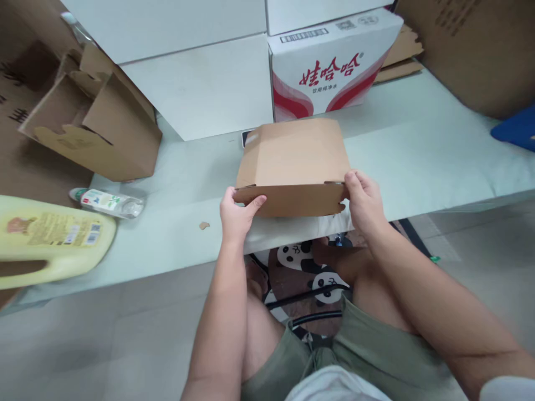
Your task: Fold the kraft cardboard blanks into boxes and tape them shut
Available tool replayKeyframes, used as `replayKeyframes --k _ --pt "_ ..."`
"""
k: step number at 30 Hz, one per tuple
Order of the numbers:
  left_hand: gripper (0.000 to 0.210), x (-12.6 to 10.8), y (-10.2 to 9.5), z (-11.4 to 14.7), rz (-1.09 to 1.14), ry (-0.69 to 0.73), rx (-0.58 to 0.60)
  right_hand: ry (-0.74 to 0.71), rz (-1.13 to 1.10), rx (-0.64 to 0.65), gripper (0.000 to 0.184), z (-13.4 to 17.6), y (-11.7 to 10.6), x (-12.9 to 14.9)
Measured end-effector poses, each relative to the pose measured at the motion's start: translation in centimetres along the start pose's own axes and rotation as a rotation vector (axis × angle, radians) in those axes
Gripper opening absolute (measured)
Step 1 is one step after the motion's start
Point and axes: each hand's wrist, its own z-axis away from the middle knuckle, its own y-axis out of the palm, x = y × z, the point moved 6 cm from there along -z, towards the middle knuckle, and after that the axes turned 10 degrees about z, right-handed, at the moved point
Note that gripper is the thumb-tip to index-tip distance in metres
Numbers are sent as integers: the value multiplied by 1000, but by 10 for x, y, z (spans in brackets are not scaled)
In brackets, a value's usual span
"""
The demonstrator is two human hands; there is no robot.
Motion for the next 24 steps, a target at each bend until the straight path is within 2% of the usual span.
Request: replayKeyframes --k 2,4,6,8,9,11,12,15,18,24 --pt "46 -3 0 2 79 0 35 33 -33 -33 48 -3 1 -3" --pt "36 -2 2 3 248 -18 100 72 -91 -113 40 -5 -1 -4" --pt "23 0 0 1 358 -31 92 90 -163 -198 36 -6 -7 -3" --pt "11 1 -7 -4 305 -3 35 65 -227 -251 36 -7 -15 1" --pt "18 0 -11 -6 238 28 11 42 -256 -256 35 -8 -19 4" --pt "38 -1 -17 -10 110 70 -2 11 -306 -203 31 -8 -24 7" --pt "41 -1 -19 -11 65 70 4 7 -320 -153 28 -8 -25 8" --pt "24 -1 -21 -8 13 34 36 15 -311 -21 23 -8 -25 7" --pt "23 -1 -16 -3 67 -15 95 32 -292 17 25 -8 -26 6" --pt "29 8 -20 -4 258 -202 -5 58 -292 116 25 -8 -23 6"
